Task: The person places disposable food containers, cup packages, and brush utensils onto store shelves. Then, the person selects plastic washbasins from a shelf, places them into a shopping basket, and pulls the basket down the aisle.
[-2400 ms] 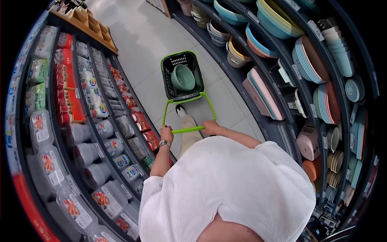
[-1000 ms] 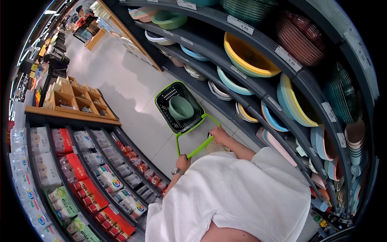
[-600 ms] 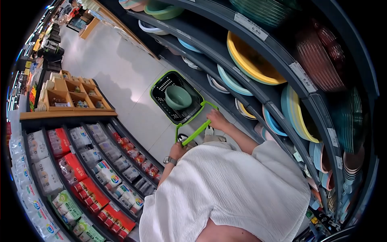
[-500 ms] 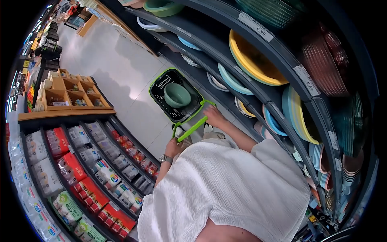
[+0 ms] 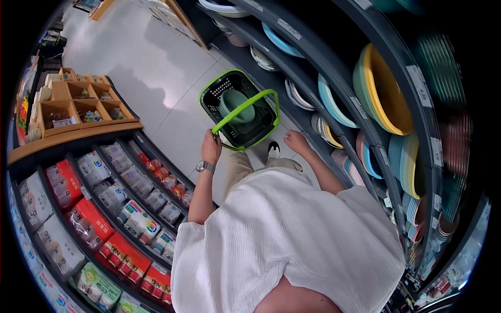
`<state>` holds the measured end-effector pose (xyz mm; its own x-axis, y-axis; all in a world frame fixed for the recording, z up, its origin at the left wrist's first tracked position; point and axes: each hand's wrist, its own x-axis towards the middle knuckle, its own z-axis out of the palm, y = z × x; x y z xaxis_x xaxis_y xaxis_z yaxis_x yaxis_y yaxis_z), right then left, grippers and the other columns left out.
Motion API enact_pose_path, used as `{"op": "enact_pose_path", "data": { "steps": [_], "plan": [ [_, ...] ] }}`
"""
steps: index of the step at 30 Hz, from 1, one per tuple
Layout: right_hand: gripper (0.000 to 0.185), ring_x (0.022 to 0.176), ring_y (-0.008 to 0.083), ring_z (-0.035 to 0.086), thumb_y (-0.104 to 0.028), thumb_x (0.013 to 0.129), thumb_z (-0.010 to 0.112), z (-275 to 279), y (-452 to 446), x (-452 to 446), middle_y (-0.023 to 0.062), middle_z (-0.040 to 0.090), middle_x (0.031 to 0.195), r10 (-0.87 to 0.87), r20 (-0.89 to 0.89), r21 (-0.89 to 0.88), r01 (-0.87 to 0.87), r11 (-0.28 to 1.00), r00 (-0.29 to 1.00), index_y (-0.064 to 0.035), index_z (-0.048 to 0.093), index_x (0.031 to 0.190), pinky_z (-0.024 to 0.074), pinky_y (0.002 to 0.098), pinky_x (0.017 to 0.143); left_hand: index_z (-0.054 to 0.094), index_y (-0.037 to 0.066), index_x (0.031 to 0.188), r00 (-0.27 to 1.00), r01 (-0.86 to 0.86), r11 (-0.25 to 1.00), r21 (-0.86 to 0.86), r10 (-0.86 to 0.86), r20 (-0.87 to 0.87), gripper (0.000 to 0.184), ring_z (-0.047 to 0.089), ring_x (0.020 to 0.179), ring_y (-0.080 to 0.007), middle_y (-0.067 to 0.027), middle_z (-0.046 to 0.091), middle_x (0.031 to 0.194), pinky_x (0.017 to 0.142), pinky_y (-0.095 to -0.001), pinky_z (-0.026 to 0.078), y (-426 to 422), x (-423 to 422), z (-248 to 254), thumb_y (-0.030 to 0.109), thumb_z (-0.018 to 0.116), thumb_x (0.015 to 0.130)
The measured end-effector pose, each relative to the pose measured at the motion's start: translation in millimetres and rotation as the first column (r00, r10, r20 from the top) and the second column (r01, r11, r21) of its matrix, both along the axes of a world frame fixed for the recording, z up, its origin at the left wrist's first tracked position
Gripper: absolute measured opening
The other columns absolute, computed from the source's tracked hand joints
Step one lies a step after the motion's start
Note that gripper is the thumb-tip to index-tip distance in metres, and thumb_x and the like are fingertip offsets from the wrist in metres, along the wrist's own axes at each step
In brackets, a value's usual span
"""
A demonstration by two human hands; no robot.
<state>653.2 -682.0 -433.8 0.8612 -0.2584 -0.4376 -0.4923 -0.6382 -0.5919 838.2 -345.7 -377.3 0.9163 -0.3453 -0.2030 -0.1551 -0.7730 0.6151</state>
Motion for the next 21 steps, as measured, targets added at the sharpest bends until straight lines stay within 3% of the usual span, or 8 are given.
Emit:
{"op": "enact_pose_path", "data": {
  "steps": [1,3,6,9,11,14,16,21],
  "plan": [
    [0.028,0.088,0.042,0.066,-0.024,0.084,0.067,-8,10,-6,0.0232,0.068,0.088,-0.007,0.004,0.004,0.007,1.0,1.0,0.0014,0.065,0.096,0.0529,0.0493,0.079,0.049,0.0,0.103,1.0,0.002,1.0,-0.007,-0.003,-0.013,0.018,0.061,0.087,-0.0479,-0.0283,0.063,0.093,0.074,-0.054,0.048,6,20,-8,0.009,0.059,0.091],
    [0.026,0.085,0.0407,0.067,-0.023,0.083,0.067,-37,28,-17,0.0223,0.069,0.088,0.009,-0.063,-0.012,-0.01,1.0,0.998,0.0,0.067,0.094,0.0537,0.0483,0.077,0.049,0.0,0.105,1.0,0.001,0.998,-0.065,-0.002,-0.014,0.017,0.061,0.085,-0.0481,-0.0278,0.064,0.091,0.073,-0.0547,0.049,15,60,-33,0.008,0.056,0.092],
    [0.018,0.075,0.0236,0.07,-0.019,0.085,0.069,-48,68,-13,0.0132,0.071,0.08,-0.092,-0.169,0.08,0.107,0.991,0.981,-0.0019,0.069,0.091,0.055,0.0348,0.07,0.05,0.0,0.107,0.999,-0.036,0.993,-0.109,0.032,-0.043,0.018,0.062,0.087,-0.0484,-0.0282,0.065,0.093,0.074,-0.0557,0.049,26,119,-76,0.008,0.055,0.092],
    [0.017,0.074,0.0244,0.07,-0.018,0.085,0.069,-25,109,18,0.0128,0.071,0.08,-0.231,-0.217,0.057,0.248,0.967,0.949,-0.0021,0.069,0.091,0.0556,0.0346,0.072,0.051,0.0,0.106,0.991,-0.08,0.991,-0.104,0.068,-0.114,0.019,0.062,0.089,-0.0488,-0.028,0.065,0.093,0.075,-0.0563,0.048,35,173,-122,0.01,0.056,0.091],
    [0.016,0.075,0.0245,0.07,-0.017,0.085,0.069,-14,127,37,0.0124,0.072,0.081,-0.205,-0.191,-0.022,0.205,0.979,0.96,-0.0028,0.069,0.092,0.0559,0.034,0.073,0.054,0.0,0.106,0.994,-0.05,0.999,-0.008,0.049,-0.093,0.02,0.062,0.093,-0.047,-0.027,0.065,0.098,0.078,-0.0549,0.049,41,202,-154,0.012,0.057,0.091],
    [0.013,0.075,0.0209,0.07,-0.015,0.087,0.068,-15,148,59,0.0099,0.072,0.083,-0.339,-0.139,0.008,0.344,0.939,0.93,-0.0035,0.069,0.093,0.0557,0.0323,0.072,0.056,0.001,0.106,0.988,0.019,0.995,0.102,-0.003,-0.152,0.021,0.062,0.098,-0.0443,-0.0256,0.065,0.103,0.081,-0.0532,0.05,46,241,-203,0.014,0.058,0.09],
    [0.011,0.074,0.0163,0.069,-0.013,0.088,0.066,-27,158,64,0.007,0.072,0.082,-0.461,-0.159,0.145,0.483,0.864,0.873,-0.0036,0.069,0.094,0.0552,0.0297,0.071,0.056,0.002,0.107,0.983,0.038,0.993,0.115,-0.016,-0.184,0.023,0.062,0.1,-0.0428,-0.0247,0.065,0.106,0.084,-0.0521,0.05,45,259,-234,0.018,0.059,0.091],
    [0.014,0.07,0.0143,0.068,-0.013,0.09,0.064,-86,167,86,0.0077,0.071,0.08,-0.358,-0.334,0.2,0.437,0.877,0.872,-0.003,0.069,0.098,0.0552,0.0286,0.068,0.055,0.002,0.107,0.973,-0.011,0.972,0.234,0.064,-0.221,0.022,0.065,0.096,-0.0442,-0.0247,0.067,0.101,0.082,-0.0523,0.052,27,291,-291,0.017,0.059,0.091]
  ]
}}
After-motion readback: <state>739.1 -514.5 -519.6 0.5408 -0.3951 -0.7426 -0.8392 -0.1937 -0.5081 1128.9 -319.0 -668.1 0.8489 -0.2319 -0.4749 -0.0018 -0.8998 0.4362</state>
